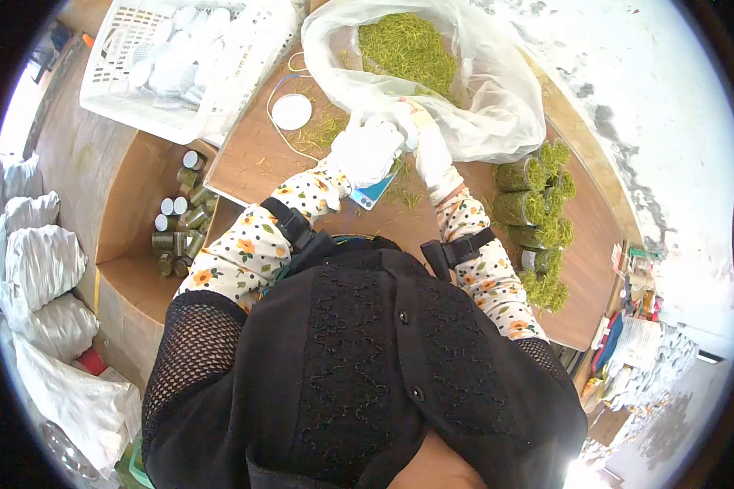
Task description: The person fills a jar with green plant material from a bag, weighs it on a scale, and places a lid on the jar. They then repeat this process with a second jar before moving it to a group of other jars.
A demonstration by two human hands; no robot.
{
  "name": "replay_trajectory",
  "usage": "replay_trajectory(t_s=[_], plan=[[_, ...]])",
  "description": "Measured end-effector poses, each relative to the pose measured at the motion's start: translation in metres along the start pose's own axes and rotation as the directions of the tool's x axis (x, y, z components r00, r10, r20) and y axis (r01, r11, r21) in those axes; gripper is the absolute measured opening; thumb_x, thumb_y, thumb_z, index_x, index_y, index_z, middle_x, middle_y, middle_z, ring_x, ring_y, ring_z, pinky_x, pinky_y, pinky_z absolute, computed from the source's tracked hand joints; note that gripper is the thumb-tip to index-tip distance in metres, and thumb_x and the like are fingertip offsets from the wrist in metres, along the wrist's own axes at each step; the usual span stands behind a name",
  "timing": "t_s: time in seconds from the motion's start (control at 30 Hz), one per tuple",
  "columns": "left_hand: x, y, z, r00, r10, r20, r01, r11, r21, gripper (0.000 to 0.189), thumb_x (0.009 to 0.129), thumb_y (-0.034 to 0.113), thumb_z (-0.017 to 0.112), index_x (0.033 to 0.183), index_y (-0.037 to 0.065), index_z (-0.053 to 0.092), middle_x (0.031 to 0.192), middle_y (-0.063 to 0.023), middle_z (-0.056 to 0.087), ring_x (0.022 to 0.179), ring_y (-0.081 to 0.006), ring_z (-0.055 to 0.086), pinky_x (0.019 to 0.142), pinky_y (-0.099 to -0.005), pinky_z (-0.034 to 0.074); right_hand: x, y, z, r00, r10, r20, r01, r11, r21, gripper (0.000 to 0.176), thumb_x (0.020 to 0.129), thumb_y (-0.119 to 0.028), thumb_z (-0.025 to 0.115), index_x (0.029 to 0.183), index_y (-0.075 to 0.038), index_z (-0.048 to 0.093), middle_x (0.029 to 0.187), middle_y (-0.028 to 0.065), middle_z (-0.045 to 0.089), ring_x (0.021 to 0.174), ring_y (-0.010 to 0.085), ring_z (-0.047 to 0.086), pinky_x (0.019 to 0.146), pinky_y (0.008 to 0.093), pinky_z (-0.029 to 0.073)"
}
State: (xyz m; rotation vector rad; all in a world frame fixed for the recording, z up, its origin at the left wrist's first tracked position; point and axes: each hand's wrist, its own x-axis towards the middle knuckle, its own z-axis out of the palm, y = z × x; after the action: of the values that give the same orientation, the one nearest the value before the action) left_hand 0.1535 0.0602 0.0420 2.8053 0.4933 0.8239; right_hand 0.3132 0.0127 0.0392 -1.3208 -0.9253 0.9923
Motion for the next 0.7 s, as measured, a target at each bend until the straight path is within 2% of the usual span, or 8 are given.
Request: replay_trajectory(t_s=[0.17, 0.27, 0.37, 0.47, 0.5, 0.57, 0.6, 0.7], plan=[[0.007, 0.004, -0.007, 0.993, -0.003, 0.120, -0.010, 0.994, 0.108, 0.017, 0.083, 0.028, 0.058, 0.094, 0.016, 0.063, 0.101, -0.0046, 0.062, 0.106, -0.0246, 0.054, 0.101, -0.0551, 0.029, -0.001, 0.004, -0.007, 0.996, -0.081, 0.022, 0.081, 0.997, -0.015, 0.038, 0.100, -0.025, 0.047, 0.126, 0.001, 0.053, 0.124, 0.0125, 0.059, 0.116, 0.0211, 0.054, 0.101, 0.0325, 0.041], [0.005, 0.004, -0.008, 0.971, -0.045, 0.234, 0.047, 0.999, -0.004, 0.029, 0.088, 0.033, 0.055, 0.107, 0.013, 0.063, 0.115, -0.0062, 0.061, 0.117, -0.0249, 0.050, 0.104, -0.0636, 0.027, -0.003, 0.007, -0.014, 0.988, -0.152, 0.012, 0.152, 0.986, -0.072, 0.037, 0.099, -0.025, 0.048, 0.126, 0.000, 0.053, 0.123, 0.0114, 0.059, 0.114, 0.0207, 0.055, 0.100, 0.0319, 0.041], [0.010, 0.005, -0.026, 0.998, 0.027, 0.049, -0.020, 0.990, -0.141, 0.028, 0.085, 0.037, 0.058, 0.102, 0.017, 0.067, 0.111, -0.0042, 0.063, 0.112, -0.0234, 0.054, 0.104, -0.0509, 0.031, -0.014, -0.022, -0.008, 0.999, -0.041, -0.005, 0.041, 0.984, 0.171, 0.037, 0.097, -0.023, 0.051, 0.127, -0.002, 0.054, 0.123, 0.0096, 0.060, 0.111, 0.0192, 0.056, 0.099, 0.0316, 0.043], [0.033, -0.003, -0.028, 0.997, -0.072, 0.005, 0.057, 0.756, -0.652, 0.039, 0.088, 0.041, 0.055, 0.116, 0.016, 0.065, 0.123, -0.0074, 0.060, 0.117, -0.0271, 0.052, 0.105, -0.0436, 0.034, -0.010, -0.023, -0.014, 1.000, 0.014, 0.027, -0.023, 0.934, 0.356, 0.039, 0.093, -0.023, 0.053, 0.127, -0.003, 0.055, 0.121, 0.0075, 0.061, 0.108, 0.0175, 0.058, 0.096, 0.0317, 0.045], [0.045, -0.013, -0.025, 0.987, 0.156, -0.032, -0.158, 0.922, -0.354, 0.044, 0.095, 0.038, 0.049, 0.130, 0.012, 0.057, 0.134, -0.0116, 0.054, 0.121, -0.0266, 0.050, 0.107, -0.0368, 0.035, -0.008, -0.019, -0.017, 0.999, 0.008, 0.040, -0.022, 0.924, 0.381, 0.039, 0.092, -0.023, 0.054, 0.126, -0.004, 0.055, 0.120, 0.0068, 0.061, 0.107, 0.0170, 0.058, 0.094, 0.0317, 0.046], [0.045, -0.002, -0.072, 0.988, -0.128, 0.088, 0.124, 0.309, -0.943, 0.041, 0.095, 0.032, 0.054, 0.128, 0.009, 0.058, 0.124, -0.0140, 0.059, 0.112, -0.0245, 0.057, 0.097, -0.0365, 0.044, -0.016, -0.026, -0.014, 0.996, 0.074, -0.049, -0.050, 0.922, 0.384, 0.040, 0.091, -0.024, 0.054, 0.125, -0.005, 0.056, 0.118, 0.0064, 0.062, 0.104, 0.0168, 0.059, 0.091, 0.0317, 0.048], [0.045, 0.000, -0.092, 0.955, -0.201, 0.220, 0.193, -0.143, -0.971, 0.039, 0.095, 0.029, 0.056, 0.127, 0.007, 0.059, 0.120, -0.0153, 0.062, 0.107, -0.0235, 0.060, 0.092, -0.0363, 0.048, -0.018, -0.029, -0.014, 0.990, 0.104, -0.095, -0.060, 0.921, 0.385, 0.040, 0.090, -0.025, 0.054, 0.125, -0.005, 0.057, 0.117, 0.0061, 0.062, 0.103, 0.0167, 0.060, 0.090, 0.0317, 0.049], [0.018, -0.038, -0.083, 0.903, -0.378, 0.202, 0.331, 0.316, -0.889, 0.070, 0.087, 0.039, 0.066, 0.143, 0.007, 0.040, 0.130, -0.0181, 0.055, 0.116, -0.0259, 0.056, 0.099, -0.0398, 0.045, -0.014, -0.024, -0.021, 0.990, 0.137, -0.035, -0.123, 0.958, 0.261, 0.043, 0.090, -0.029, 0.057, 0.127, -0.007, 0.057, 0.118, 0.0055, 0.062, 0.104, 0.0179, 0.060, 0.089, 0.0298, 0.048]])
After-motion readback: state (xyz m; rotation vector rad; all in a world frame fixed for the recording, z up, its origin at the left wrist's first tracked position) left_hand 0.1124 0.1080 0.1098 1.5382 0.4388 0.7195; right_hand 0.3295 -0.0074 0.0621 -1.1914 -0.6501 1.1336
